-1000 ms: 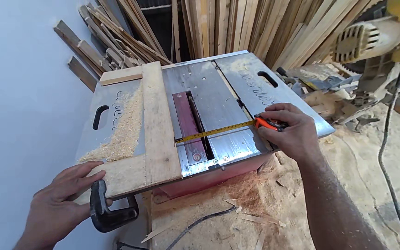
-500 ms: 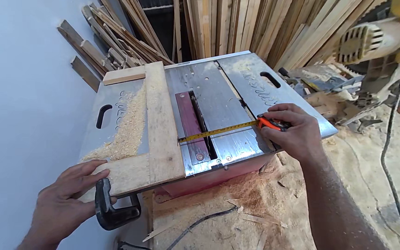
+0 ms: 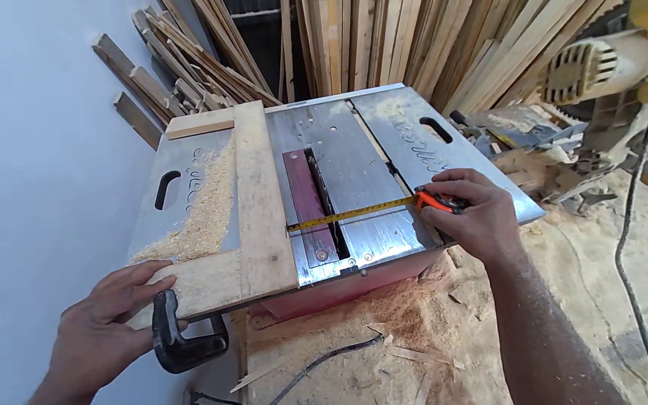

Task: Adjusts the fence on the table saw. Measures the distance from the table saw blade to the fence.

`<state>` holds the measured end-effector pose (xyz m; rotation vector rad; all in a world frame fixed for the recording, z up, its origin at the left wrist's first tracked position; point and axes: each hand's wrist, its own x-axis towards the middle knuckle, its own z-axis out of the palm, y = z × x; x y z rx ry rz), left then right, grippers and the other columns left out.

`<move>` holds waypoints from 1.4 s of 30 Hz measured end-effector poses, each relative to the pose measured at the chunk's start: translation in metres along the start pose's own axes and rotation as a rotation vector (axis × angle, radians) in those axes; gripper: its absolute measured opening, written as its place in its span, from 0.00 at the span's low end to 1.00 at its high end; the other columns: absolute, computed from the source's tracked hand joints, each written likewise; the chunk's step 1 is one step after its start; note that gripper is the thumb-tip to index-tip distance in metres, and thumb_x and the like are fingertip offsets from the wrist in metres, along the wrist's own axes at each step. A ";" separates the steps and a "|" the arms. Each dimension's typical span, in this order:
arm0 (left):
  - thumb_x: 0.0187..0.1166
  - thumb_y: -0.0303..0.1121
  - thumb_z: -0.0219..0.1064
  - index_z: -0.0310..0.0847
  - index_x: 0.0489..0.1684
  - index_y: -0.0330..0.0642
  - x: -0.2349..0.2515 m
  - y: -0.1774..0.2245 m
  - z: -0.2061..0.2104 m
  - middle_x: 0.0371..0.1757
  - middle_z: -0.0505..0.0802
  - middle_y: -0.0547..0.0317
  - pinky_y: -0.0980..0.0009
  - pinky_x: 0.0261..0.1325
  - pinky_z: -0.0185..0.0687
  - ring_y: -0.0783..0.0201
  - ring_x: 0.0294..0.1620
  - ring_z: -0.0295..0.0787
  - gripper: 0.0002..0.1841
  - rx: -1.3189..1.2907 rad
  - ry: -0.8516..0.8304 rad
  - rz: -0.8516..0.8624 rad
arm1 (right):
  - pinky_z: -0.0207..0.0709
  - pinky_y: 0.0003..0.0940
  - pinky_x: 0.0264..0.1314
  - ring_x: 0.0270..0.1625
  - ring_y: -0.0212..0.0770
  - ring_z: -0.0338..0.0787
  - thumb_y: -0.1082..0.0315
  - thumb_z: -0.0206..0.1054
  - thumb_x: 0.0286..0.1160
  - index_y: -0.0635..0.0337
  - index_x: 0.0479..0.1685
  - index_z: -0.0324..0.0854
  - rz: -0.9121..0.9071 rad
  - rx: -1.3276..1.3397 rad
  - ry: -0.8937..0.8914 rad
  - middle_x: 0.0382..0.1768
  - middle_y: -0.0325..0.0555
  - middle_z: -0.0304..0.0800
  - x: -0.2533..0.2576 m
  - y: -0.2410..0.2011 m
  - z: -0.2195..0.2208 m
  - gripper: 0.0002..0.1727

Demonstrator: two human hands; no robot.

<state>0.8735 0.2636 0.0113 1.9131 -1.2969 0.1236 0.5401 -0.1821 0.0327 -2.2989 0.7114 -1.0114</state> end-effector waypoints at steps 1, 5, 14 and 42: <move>0.47 0.58 0.85 0.95 0.51 0.62 -0.001 -0.001 0.000 0.70 0.90 0.61 0.55 0.82 0.72 0.55 0.77 0.80 0.28 0.000 0.000 -0.002 | 0.85 0.30 0.51 0.56 0.29 0.88 0.56 0.79 0.54 0.44 0.48 0.95 0.004 -0.002 -0.002 0.61 0.36 0.88 0.000 0.000 0.000 0.18; 0.45 0.58 0.86 0.95 0.52 0.66 -0.002 -0.005 0.000 0.71 0.90 0.64 0.56 0.82 0.74 0.56 0.78 0.80 0.29 0.007 0.001 -0.002 | 0.85 0.33 0.52 0.57 0.29 0.88 0.55 0.79 0.54 0.42 0.47 0.95 0.022 -0.006 0.002 0.61 0.34 0.89 0.001 0.000 0.000 0.18; 0.44 0.60 0.86 0.95 0.51 0.69 0.000 0.000 0.001 0.69 0.91 0.68 0.57 0.78 0.78 0.58 0.76 0.82 0.29 0.010 0.013 -0.029 | 0.81 0.60 0.59 0.61 0.50 0.88 0.55 0.79 0.62 0.49 0.52 0.94 0.067 -0.136 -0.029 0.61 0.48 0.90 0.109 -0.009 0.012 0.18; 0.48 0.59 0.88 0.92 0.58 0.76 0.001 -0.008 0.000 0.71 0.90 0.69 0.54 0.81 0.75 0.58 0.77 0.81 0.30 -0.016 -0.012 0.050 | 0.81 0.60 0.59 0.60 0.45 0.88 0.54 0.81 0.60 0.43 0.48 0.95 0.089 -0.081 -0.170 0.60 0.41 0.91 0.151 0.019 0.058 0.16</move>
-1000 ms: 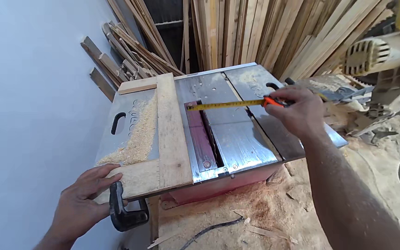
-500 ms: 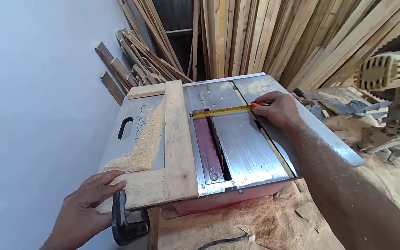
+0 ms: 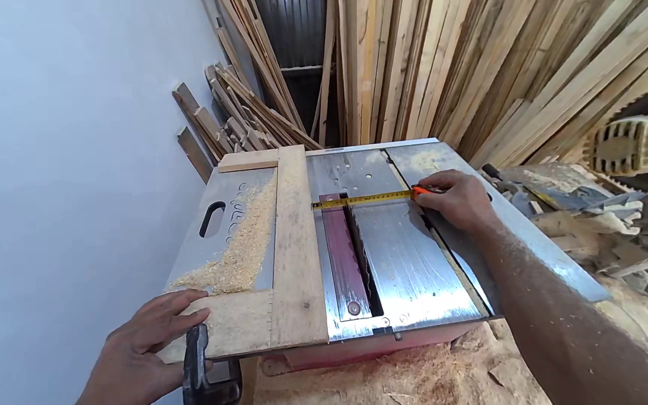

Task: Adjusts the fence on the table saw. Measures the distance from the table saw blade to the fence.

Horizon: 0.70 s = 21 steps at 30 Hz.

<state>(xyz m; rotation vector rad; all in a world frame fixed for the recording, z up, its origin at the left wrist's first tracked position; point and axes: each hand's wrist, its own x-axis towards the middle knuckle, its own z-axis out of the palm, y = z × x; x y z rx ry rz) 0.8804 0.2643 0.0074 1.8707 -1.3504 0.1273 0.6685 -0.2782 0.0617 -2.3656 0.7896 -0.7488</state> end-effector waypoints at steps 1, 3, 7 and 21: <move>0.48 0.58 0.88 0.91 0.58 0.76 0.000 0.000 0.000 0.71 0.90 0.69 0.54 0.81 0.75 0.58 0.77 0.81 0.30 -0.004 -0.002 0.002 | 0.81 0.60 0.59 0.61 0.45 0.88 0.54 0.81 0.60 0.43 0.48 0.95 0.001 0.002 0.001 0.60 0.41 0.91 0.000 0.000 0.000 0.15; 0.48 0.57 0.88 0.91 0.60 0.78 0.000 -0.001 0.000 0.71 0.90 0.69 0.52 0.81 0.75 0.58 0.77 0.81 0.31 -0.006 -0.011 0.014 | 0.80 0.61 0.60 0.61 0.46 0.88 0.55 0.81 0.61 0.43 0.48 0.95 -0.004 0.005 -0.003 0.60 0.41 0.91 0.001 0.000 0.000 0.15; 0.49 0.55 0.88 0.90 0.60 0.77 0.000 -0.005 -0.001 0.72 0.89 0.67 0.49 0.82 0.74 0.55 0.78 0.81 0.31 -0.024 -0.023 0.021 | 0.81 0.62 0.60 0.61 0.46 0.89 0.53 0.82 0.60 0.43 0.49 0.95 0.025 0.011 -0.009 0.59 0.40 0.92 0.001 -0.001 -0.002 0.16; 0.55 0.49 0.88 0.89 0.65 0.68 0.002 -0.001 -0.009 0.74 0.88 0.59 0.50 0.85 0.66 0.55 0.82 0.76 0.31 -0.060 -0.118 0.026 | 0.82 0.62 0.56 0.57 0.43 0.91 0.53 0.83 0.62 0.41 0.46 0.96 0.110 0.006 -0.070 0.54 0.36 0.95 0.012 -0.007 -0.007 0.13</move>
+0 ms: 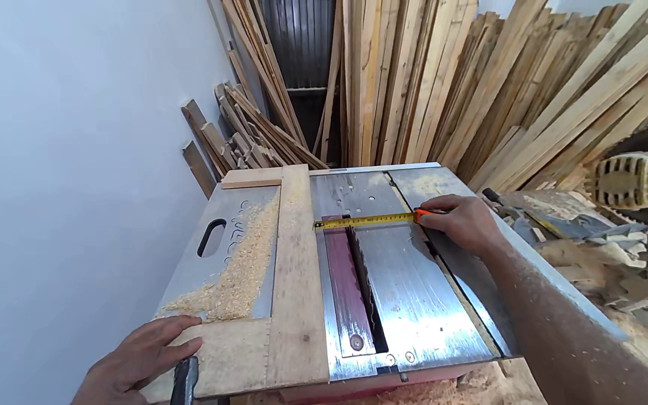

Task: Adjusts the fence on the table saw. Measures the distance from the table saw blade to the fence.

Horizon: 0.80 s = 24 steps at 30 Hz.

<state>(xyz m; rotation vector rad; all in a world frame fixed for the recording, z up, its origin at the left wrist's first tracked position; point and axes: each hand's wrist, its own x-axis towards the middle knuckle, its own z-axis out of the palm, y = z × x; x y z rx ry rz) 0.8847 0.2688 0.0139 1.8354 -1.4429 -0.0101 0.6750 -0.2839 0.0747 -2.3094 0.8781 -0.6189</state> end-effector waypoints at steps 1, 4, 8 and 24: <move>0.56 0.49 0.88 0.89 0.65 0.67 0.000 -0.002 -0.001 0.74 0.88 0.58 0.50 0.85 0.66 0.54 0.82 0.75 0.31 0.003 -0.008 0.006 | 0.83 0.62 0.56 0.56 0.43 0.91 0.53 0.83 0.62 0.41 0.46 0.96 -0.004 -0.002 0.002 0.54 0.36 0.95 0.000 0.000 0.000 0.13; 0.57 0.48 0.87 0.89 0.66 0.63 0.000 -0.004 -0.001 0.73 0.88 0.53 0.48 0.84 0.67 0.52 0.81 0.76 0.31 0.006 -0.015 0.025 | 0.83 0.60 0.54 0.55 0.41 0.91 0.54 0.83 0.63 0.40 0.45 0.96 -0.027 0.008 0.007 0.53 0.34 0.95 0.000 0.001 0.001 0.12; 0.59 0.47 0.86 0.90 0.66 0.59 0.000 -0.006 -0.001 0.73 0.88 0.50 0.47 0.84 0.66 0.50 0.80 0.77 0.30 0.009 -0.025 0.023 | 0.84 0.58 0.54 0.54 0.39 0.92 0.55 0.83 0.63 0.40 0.44 0.96 -0.034 0.019 0.012 0.53 0.33 0.95 -0.001 0.002 0.001 0.11; 0.57 0.44 0.87 0.91 0.63 0.53 0.002 -0.002 -0.002 0.70 0.89 0.46 0.47 0.84 0.67 0.49 0.79 0.77 0.29 -0.001 -0.024 0.013 | 0.83 0.59 0.55 0.56 0.40 0.91 0.55 0.83 0.61 0.41 0.45 0.96 -0.041 0.016 0.011 0.55 0.34 0.94 -0.002 0.002 0.001 0.12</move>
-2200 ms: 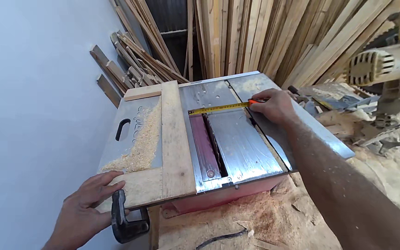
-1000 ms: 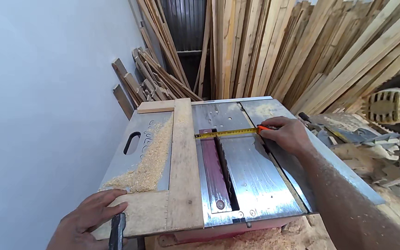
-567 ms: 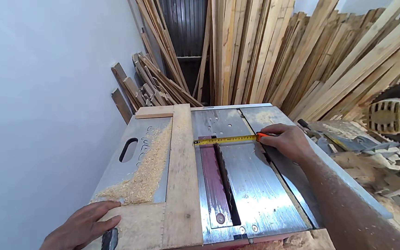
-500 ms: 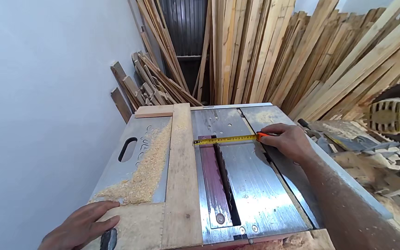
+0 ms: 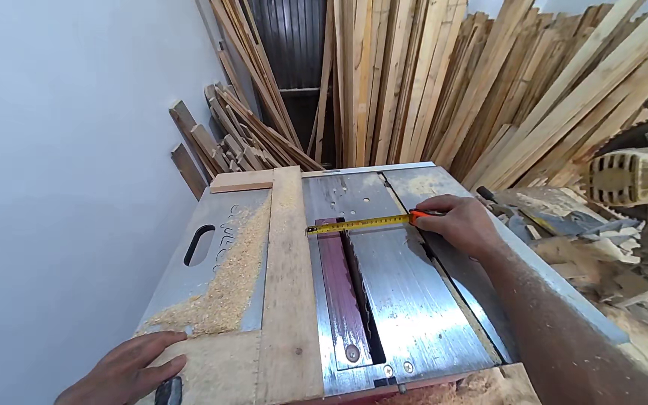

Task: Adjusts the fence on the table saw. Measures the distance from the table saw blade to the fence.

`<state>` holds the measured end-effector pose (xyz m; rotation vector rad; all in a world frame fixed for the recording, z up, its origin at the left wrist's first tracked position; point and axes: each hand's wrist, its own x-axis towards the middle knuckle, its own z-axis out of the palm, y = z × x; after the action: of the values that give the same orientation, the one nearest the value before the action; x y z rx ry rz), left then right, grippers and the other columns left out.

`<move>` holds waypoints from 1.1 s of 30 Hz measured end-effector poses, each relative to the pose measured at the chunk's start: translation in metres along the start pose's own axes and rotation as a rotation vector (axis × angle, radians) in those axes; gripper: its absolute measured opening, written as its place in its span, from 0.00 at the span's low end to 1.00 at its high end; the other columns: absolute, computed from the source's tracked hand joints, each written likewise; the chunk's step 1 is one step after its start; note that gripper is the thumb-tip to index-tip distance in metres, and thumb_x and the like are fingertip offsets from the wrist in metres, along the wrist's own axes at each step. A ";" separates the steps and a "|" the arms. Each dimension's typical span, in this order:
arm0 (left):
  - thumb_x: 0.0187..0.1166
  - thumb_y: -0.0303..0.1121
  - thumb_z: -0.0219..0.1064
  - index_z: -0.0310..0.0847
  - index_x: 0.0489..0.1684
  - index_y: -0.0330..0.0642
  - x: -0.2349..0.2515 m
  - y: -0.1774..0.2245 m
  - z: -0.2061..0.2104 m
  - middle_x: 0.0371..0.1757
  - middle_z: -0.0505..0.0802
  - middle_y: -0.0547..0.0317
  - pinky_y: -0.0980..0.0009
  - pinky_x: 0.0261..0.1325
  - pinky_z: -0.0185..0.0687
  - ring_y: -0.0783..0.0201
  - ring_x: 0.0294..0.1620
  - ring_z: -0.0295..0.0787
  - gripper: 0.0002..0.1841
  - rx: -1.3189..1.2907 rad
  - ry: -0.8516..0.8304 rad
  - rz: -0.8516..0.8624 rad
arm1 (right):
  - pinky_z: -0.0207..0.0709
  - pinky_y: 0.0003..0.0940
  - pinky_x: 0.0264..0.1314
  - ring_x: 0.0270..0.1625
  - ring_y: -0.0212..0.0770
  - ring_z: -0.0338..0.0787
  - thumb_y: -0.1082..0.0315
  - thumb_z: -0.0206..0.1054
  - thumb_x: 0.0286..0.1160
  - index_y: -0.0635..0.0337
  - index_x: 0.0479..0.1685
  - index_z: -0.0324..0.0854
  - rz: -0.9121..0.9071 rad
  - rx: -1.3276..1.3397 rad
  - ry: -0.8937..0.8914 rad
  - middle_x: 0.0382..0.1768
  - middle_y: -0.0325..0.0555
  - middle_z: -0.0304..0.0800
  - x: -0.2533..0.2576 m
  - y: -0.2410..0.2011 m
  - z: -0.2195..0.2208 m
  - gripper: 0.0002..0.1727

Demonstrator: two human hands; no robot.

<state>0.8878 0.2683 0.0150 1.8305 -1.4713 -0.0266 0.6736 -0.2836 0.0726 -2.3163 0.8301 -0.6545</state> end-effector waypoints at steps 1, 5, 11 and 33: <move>0.57 0.45 0.87 0.91 0.63 0.54 0.000 0.000 0.000 0.70 0.89 0.46 0.47 0.84 0.67 0.49 0.79 0.77 0.30 0.003 -0.001 0.001 | 0.84 0.59 0.55 0.56 0.40 0.91 0.55 0.83 0.61 0.41 0.45 0.96 -0.003 0.000 0.000 0.55 0.34 0.94 0.000 0.000 0.000 0.12; 0.56 0.44 0.87 0.91 0.62 0.52 0.001 0.000 0.000 0.70 0.89 0.45 0.47 0.83 0.68 0.48 0.78 0.78 0.29 0.012 -0.007 0.000 | 0.84 0.59 0.55 0.56 0.40 0.91 0.55 0.82 0.61 0.40 0.45 0.96 -0.011 -0.004 -0.001 0.55 0.33 0.94 0.001 0.001 0.000 0.12; 0.59 0.44 0.86 0.91 0.61 0.51 0.002 0.000 -0.003 0.70 0.89 0.44 0.46 0.83 0.68 0.48 0.78 0.78 0.27 0.011 -0.027 -0.011 | 0.84 0.59 0.54 0.56 0.40 0.91 0.54 0.82 0.61 0.40 0.45 0.96 -0.007 0.003 -0.005 0.54 0.34 0.94 0.001 0.002 0.000 0.13; 0.61 0.49 0.85 0.91 0.64 0.58 0.001 -0.001 -0.004 0.72 0.89 0.50 0.49 0.84 0.66 0.51 0.80 0.77 0.28 0.011 -0.029 0.007 | 0.83 0.60 0.55 0.56 0.41 0.91 0.55 0.83 0.60 0.40 0.45 0.96 0.000 -0.003 -0.001 0.55 0.34 0.94 0.001 0.001 0.000 0.13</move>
<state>0.8908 0.2699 0.0172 1.8405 -1.5007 -0.0422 0.6744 -0.2852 0.0720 -2.3189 0.8313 -0.6526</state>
